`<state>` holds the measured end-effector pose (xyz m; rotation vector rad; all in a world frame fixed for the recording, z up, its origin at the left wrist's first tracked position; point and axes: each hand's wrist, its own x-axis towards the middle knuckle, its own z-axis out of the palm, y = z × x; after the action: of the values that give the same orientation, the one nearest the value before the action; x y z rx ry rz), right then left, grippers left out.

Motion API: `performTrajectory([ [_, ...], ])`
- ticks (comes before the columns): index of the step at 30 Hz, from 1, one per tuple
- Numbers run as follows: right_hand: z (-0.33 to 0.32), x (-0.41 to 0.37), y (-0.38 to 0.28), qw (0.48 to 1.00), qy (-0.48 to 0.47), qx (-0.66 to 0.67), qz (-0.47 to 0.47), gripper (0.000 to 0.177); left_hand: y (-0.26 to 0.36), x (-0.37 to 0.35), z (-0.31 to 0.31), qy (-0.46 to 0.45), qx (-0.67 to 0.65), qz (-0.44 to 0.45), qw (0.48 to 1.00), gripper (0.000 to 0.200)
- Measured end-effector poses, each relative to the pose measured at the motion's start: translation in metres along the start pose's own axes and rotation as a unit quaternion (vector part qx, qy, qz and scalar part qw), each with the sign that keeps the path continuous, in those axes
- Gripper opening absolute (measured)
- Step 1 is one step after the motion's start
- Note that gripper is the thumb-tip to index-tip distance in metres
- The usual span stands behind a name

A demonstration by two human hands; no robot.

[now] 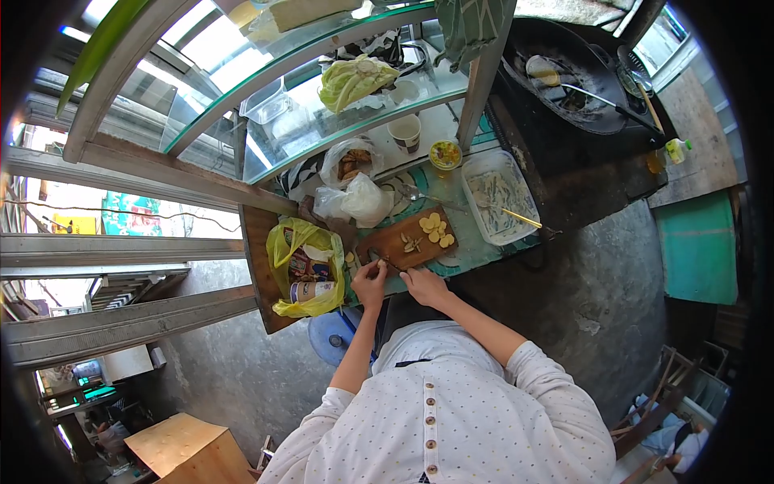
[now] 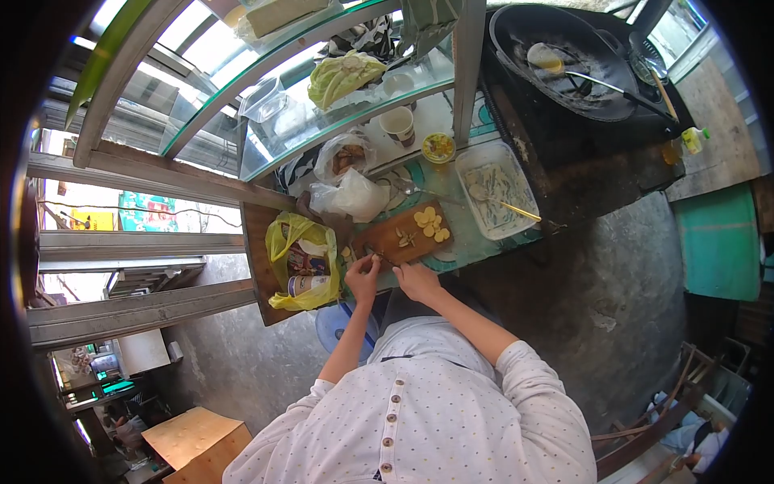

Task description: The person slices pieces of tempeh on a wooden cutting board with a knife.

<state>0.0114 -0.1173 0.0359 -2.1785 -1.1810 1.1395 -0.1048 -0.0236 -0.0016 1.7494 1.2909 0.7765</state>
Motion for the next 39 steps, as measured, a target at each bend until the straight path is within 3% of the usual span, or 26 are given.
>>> performTrajectory([
  [10,0.007,0.002,0.007,1.0,0.007,-0.006,-0.007,0.043,-0.01,0.0,-0.001,-0.008,-0.022,-0.025,0.999,0.02],
  [24,0.027,0.015,0.024,0.994,-0.023,0.097,-0.036,0.047,-0.011,-0.005,-0.003,-0.02,-0.04,-0.036,0.998,0.021],
  [28,0.034,0.013,0.033,0.989,-0.012,0.142,-0.034,0.048,-0.006,-0.002,-0.006,-0.026,-0.03,-0.038,0.998,0.019],
  [31,0.027,0.001,0.043,0.994,0.029,0.097,-0.044,0.049,-0.01,-0.001,-0.009,-0.034,-0.053,-0.067,0.996,0.02],
  [33,0.017,-0.004,0.043,0.935,-0.047,0.326,0.127,0.043,-0.013,0.0,-0.015,-0.046,-0.112,-0.104,0.987,0.023],
  [34,0.014,-0.002,0.047,0.936,-0.047,0.326,0.127,0.043,-0.014,0.001,-0.018,-0.06,-0.171,-0.14,0.974,0.027],
  [36,0.007,-0.002,0.05,0.855,-0.128,0.473,0.172,0.04,-0.016,0.005,-0.022,-0.069,-0.184,-0.129,0.972,0.028],
  [37,0.002,-0.002,0.05,0.854,-0.13,0.473,0.172,0.04,-0.017,0.005,-0.024,-0.078,-0.198,-0.118,0.97,0.03],
  [39,-0.008,-0.003,0.049,0.74,-0.229,0.608,0.175,0.041,-0.012,0.004,-0.024,-0.079,-0.193,-0.105,0.972,0.029],
])
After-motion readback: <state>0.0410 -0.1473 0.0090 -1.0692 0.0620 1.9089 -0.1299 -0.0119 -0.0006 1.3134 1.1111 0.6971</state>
